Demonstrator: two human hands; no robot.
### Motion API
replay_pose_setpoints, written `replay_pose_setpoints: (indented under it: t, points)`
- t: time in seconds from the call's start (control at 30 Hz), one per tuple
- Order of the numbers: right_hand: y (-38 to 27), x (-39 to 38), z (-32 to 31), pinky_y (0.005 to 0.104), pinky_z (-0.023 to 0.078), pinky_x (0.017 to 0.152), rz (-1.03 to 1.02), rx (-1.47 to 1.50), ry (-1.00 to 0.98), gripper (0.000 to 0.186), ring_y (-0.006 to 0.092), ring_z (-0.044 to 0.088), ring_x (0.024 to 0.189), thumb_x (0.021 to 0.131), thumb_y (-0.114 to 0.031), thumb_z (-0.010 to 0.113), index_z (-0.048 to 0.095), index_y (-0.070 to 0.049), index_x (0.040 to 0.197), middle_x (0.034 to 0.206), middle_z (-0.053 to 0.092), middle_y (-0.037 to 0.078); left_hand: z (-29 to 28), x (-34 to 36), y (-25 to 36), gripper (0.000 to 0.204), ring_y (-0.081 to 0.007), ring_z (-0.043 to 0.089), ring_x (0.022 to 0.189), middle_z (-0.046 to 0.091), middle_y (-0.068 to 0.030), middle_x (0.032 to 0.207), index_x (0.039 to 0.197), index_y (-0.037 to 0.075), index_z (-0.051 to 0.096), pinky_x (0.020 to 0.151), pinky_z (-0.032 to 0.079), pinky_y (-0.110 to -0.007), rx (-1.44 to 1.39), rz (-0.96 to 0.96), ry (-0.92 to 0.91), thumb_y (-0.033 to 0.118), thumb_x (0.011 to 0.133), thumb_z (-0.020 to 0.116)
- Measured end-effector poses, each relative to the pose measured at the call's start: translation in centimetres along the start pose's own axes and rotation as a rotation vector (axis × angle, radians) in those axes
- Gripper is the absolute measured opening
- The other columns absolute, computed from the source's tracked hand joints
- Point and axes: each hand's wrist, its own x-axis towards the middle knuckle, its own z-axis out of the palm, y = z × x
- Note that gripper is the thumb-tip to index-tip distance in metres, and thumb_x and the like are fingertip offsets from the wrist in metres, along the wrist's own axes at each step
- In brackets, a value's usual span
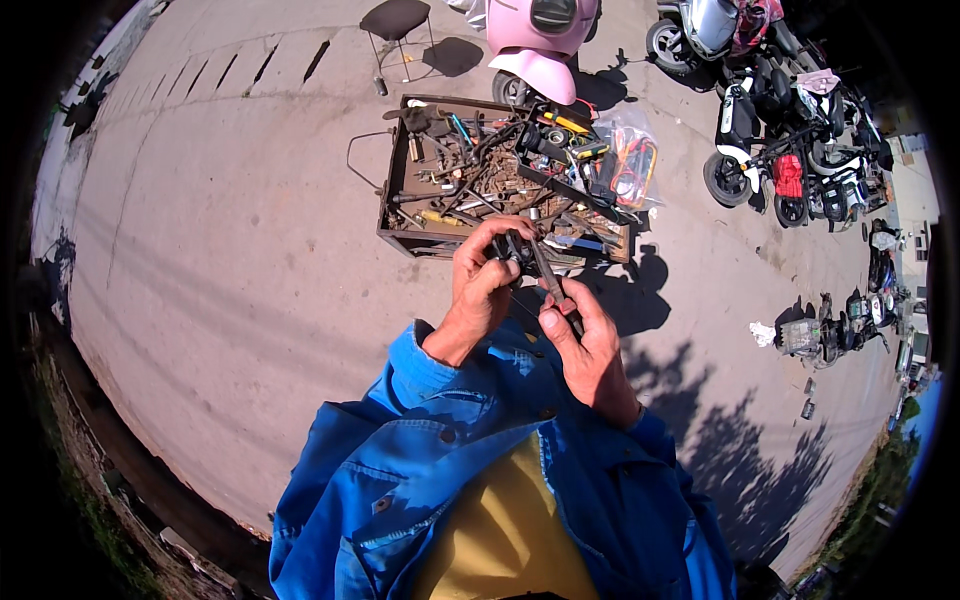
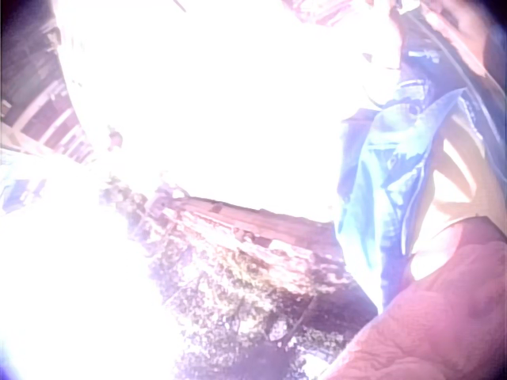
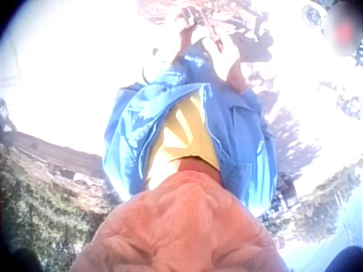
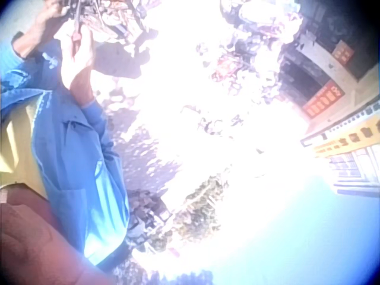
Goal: The person crouches on the ground and uses pliers and a screwdriver to disassemble and adjust a small mechanical component. They repeatedly pry, twist, and reposition parts of the device while holding it in one hand.
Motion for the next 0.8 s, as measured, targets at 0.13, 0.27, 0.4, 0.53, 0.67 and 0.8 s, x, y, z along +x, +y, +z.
replay_pose_setpoints:
  t: [0.13, 0.27, 0.4, 0.53, 0.67, 0.8]
  points:
    - [0.2, 0.2, 0.4, 0.0369, 0.051, 0.084, 0.044, 0.009, 0.012, 0.044, 0.0237, 0.062, 0.088, 0.102, -0.031, 0.068, 0.059, 0.0, 0.13, 0.096, 0.065, 0.011, 0.0, 0.1, 0.2, 0.042, -0.0223, 0.056, 0.11, 0.061, -0.0128, 0.115, 0.107, -0.002, 0.064, 0.102, 0.043, -0.036, 0.065, 0.069, 0.011, 0.012, 0.068, 0.057]
    - [0.3, 0.4, 0.9, 0.0384, 0.051, 0.085, 0.046, -0.004, 0.038, 0.043, 0.0256, 0.063, 0.088, 0.101, -0.03, 0.068, 0.058, 0.0, 0.13, 0.095, 0.065, 0.012, 0.1, 0.0, 0.5, 0.042, -0.0216, 0.056, 0.107, 0.061, -0.0124, 0.113, 0.106, -0.002, 0.064, 0.099, 0.043, -0.034, 0.152, 0.086, 0.002, 0.011, 0.067, 0.056]
    - [-0.7, 0.6, 1.4, 0.0407, 0.051, 0.085, 0.043, -0.061, 0.022, 0.043, 0.029, 0.064, 0.089, 0.101, -0.029, 0.069, 0.057, 0.0, 0.13, 0.096, 0.066, 0.014, -0.1, -0.3, 1.5, 0.041, -0.0207, 0.056, 0.105, 0.062, -0.0121, 0.112, 0.105, -0.002, 0.064, 0.097, 0.044, -0.033, 0.241, 0.023, 0.012, 0.012, 0.068, 0.055]
    - [-0.4, 0.4, 1.7, 0.0414, 0.051, 0.085, 0.017, -0.09, -0.002, 0.044, 0.0299, 0.065, 0.09, 0.101, -0.031, 0.068, 0.057, 0.0, 0.129, 0.095, 0.066, 0.014, -1.4, -0.8, 0.6, 0.038, -0.0197, 0.057, 0.105, 0.062, -0.0109, 0.116, 0.109, -0.002, 0.063, 0.096, 0.045, -0.033, 0.2, -0.052, -0.013, 0.013, 0.074, 0.057]
    - [1.2, 0.6, 1.7, 0.0382, 0.052, 0.083, 0.058, 0.045, 0.039, 0.047, 0.0232, 0.063, 0.087, 0.101, -0.034, 0.068, 0.057, 0.0, 0.133, 0.094, 0.066, 0.01, -1.6, -1.1, -0.8, 0.04, -0.0234, 0.06, 0.11, 0.062, -0.0122, 0.116, 0.119, -0.001, 0.06, 0.096, 0.05, -0.037, -0.283, -0.228, 0.011, 0.021, 0.086, 0.062]
    - [2.9, 1.4, 0.2, 0.026, 0.052, 0.069, 0.152, 0.174, 0.061, 0.047, 0.0109, 0.062, 0.083, 0.104, -0.037, 0.065, 0.057, -0.004, 0.137, 0.101, 0.061, 0.003, -1.8, -0.8, -0.8, 0.043, -0.0311, 0.064, 0.118, 0.064, -0.0174, 0.12, 0.121, -0.002, 0.061, 0.101, 0.051, -0.044, -0.495, -0.197, -0.038, 0.029, 0.091, 0.063]
